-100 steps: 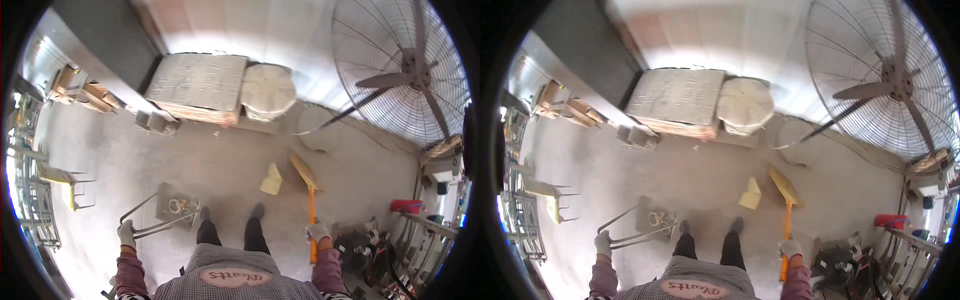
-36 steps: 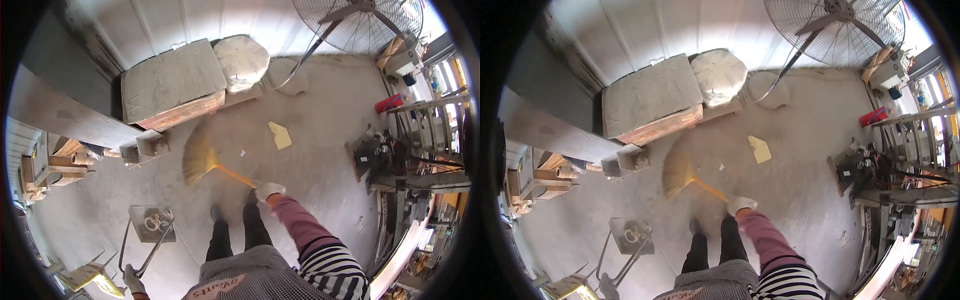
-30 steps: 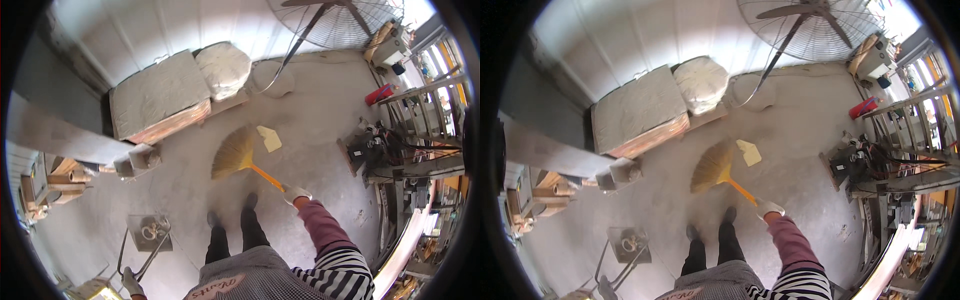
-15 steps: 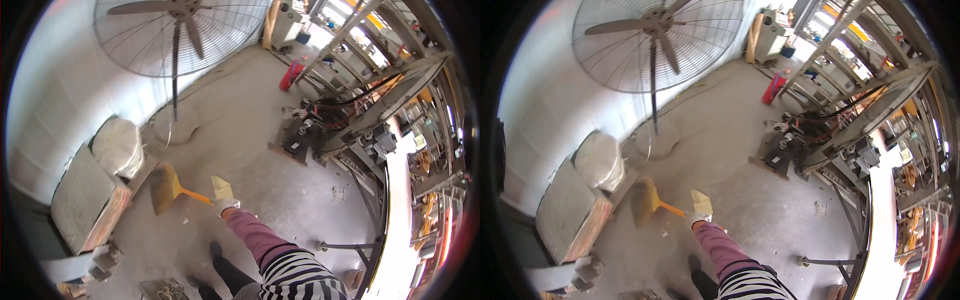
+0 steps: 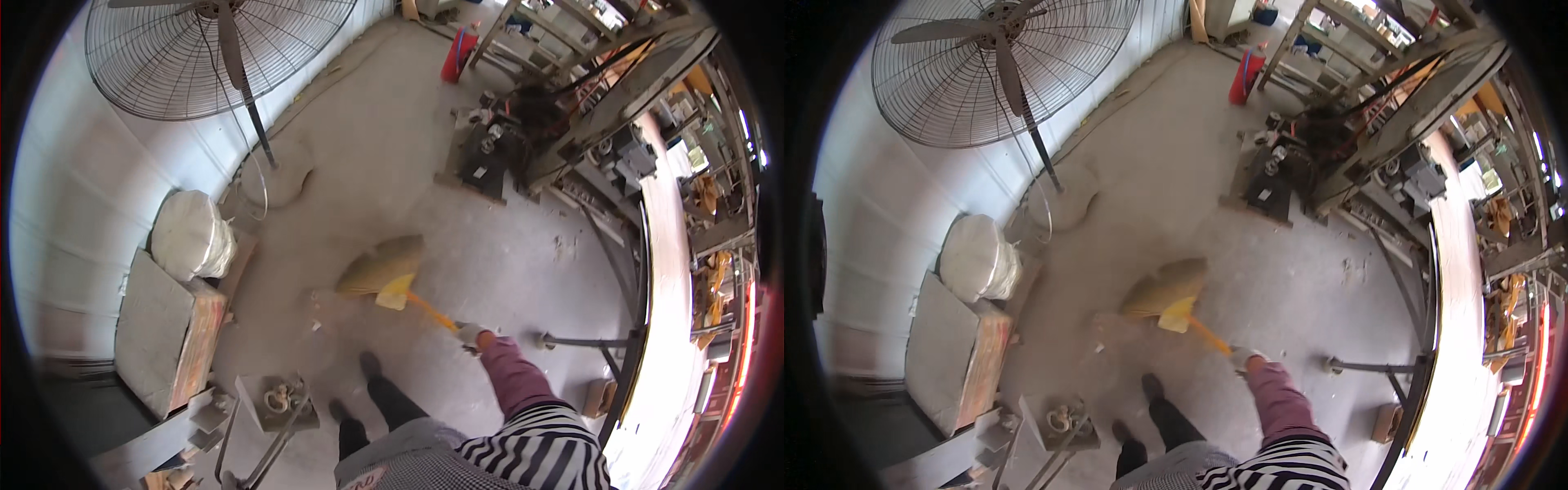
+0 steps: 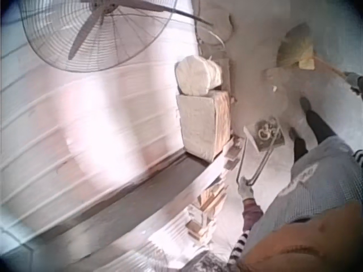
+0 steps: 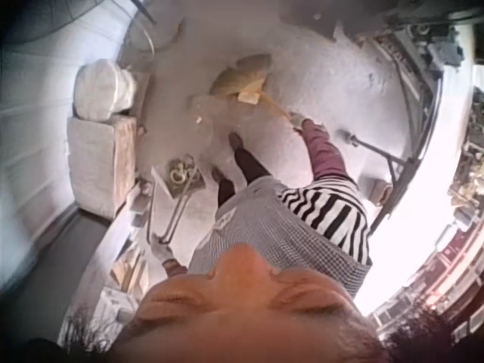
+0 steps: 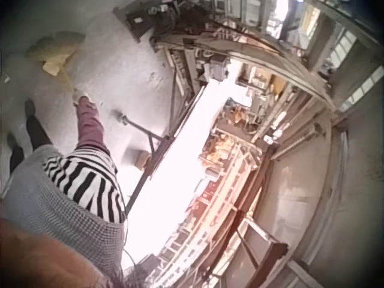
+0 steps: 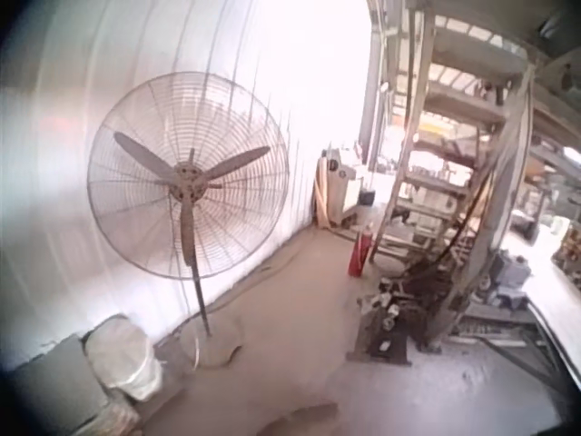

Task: Sweeping wood debris and trash into a dustpan and emptying it into a bin in a factory setting.

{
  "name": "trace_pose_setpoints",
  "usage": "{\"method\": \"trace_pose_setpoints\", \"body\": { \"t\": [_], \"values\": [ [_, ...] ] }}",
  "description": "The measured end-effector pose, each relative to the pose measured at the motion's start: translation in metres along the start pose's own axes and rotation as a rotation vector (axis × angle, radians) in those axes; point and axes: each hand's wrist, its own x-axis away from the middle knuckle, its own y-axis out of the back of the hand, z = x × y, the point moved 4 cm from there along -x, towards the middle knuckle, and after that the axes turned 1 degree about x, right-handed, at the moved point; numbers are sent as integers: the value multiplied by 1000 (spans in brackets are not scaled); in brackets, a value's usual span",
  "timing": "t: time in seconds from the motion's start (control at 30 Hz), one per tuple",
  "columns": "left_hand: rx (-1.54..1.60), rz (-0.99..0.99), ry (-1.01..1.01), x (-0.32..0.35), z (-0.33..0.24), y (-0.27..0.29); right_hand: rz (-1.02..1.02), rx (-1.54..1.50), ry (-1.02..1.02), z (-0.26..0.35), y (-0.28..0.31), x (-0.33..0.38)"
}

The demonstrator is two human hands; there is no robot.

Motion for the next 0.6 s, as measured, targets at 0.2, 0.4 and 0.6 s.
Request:
{"method": "trace_pose_setpoints", "body": {
  "t": [0.2, 0.4, 0.6],
  "values": [
    [10, 142, -41, -3, -51, -39, -126, -31, 19, -44, 18, 158],
    [-196, 247, -63, -61, -38, 14, -77, 347, 322, 46, -145, 176],
    [-245, 209, -279, -107, -44, -29, -110, 613, 331, 90, -250, 41]
  ]
}}
